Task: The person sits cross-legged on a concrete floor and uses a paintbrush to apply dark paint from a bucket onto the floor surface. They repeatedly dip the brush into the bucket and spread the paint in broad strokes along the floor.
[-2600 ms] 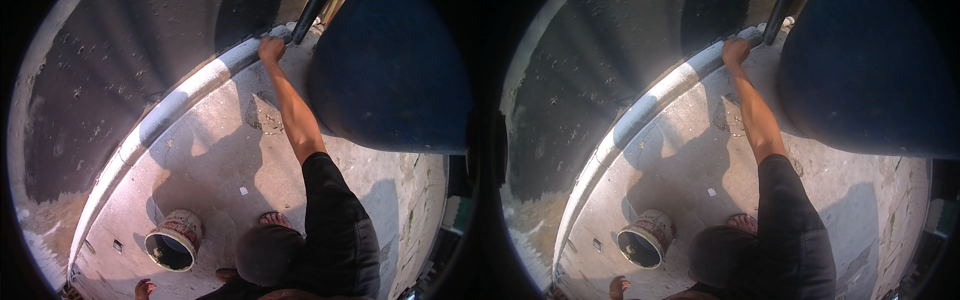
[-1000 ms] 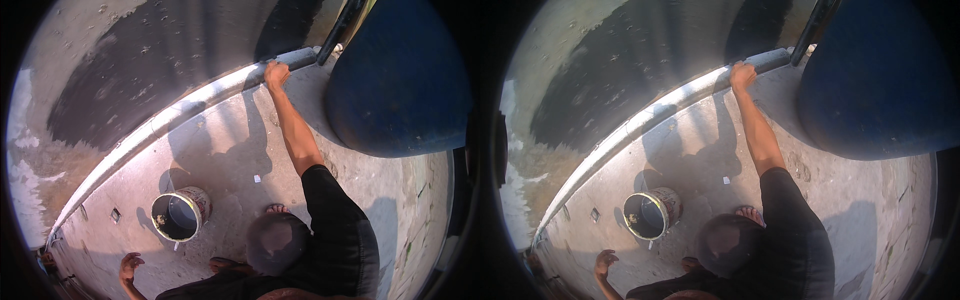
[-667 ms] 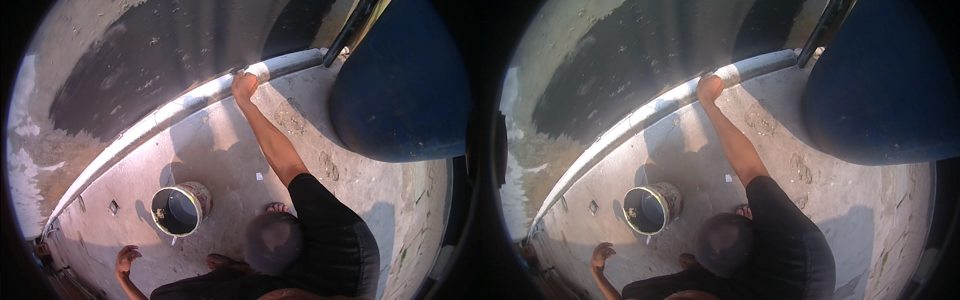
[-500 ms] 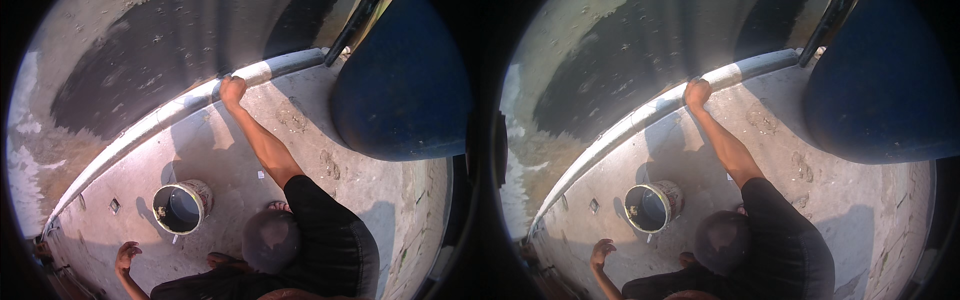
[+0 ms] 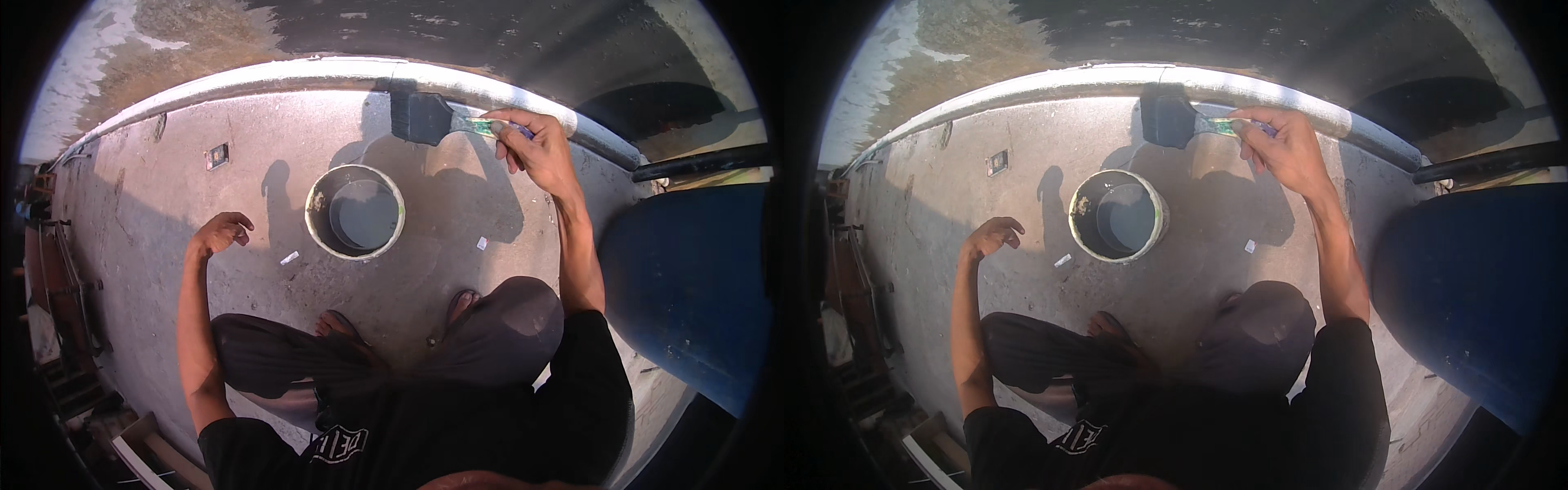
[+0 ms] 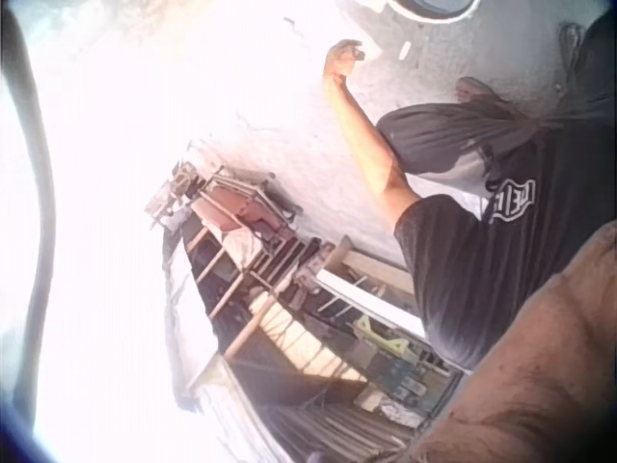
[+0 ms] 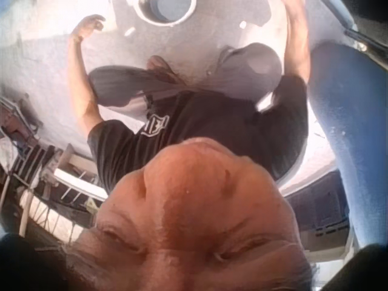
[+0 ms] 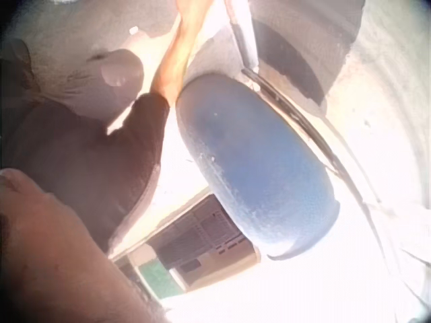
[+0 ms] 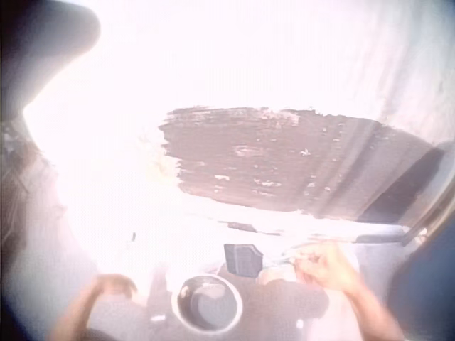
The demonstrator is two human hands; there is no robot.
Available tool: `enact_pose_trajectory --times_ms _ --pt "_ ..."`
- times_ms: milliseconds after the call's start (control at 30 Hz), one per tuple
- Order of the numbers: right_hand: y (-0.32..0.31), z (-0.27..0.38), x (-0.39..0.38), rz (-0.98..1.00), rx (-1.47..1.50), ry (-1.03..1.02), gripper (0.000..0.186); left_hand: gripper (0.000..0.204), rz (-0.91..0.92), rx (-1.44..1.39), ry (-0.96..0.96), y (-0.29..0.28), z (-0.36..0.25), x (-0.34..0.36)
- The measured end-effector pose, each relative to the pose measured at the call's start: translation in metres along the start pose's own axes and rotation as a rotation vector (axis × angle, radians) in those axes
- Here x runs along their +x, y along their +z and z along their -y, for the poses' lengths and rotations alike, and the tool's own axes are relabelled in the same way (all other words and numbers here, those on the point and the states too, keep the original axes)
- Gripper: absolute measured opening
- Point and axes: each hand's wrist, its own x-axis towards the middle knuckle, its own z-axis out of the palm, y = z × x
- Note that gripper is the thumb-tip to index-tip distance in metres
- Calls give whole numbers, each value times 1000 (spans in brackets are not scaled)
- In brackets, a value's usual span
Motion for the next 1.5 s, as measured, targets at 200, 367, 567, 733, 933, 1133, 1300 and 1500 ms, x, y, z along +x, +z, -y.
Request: enact_pose_trajectory --times_ms 200,367,567,733,933,1133,1300,1500 --pt "91 36 20 582 -510 -344 22 35 -23 18 -45 2 23 25" --pt "155 -8 20 731 -666 -508 14 39 -37 1 -96 4 37 30" --pt "172 -29 16 776 -719 -530 10 35 -53 72 -105 5 28 32" --pt "152 -6 11 725 -798 -655 10 37 -56 137 -73 5 31 27" --pt "145 -19 11 596 -1001 -905 26 38 -55 27 -61 6 29 33" --pt "133 3 -11 439 -950 -851 29 39 -56 52 -94 6 27 32" --pt "132 23 -17 476 -659 -335 22 37 -38 26 -95 6 26 33" --pt "155 10 -14 590 -292 33 25 36 -27 -10 -72 14 12 30"
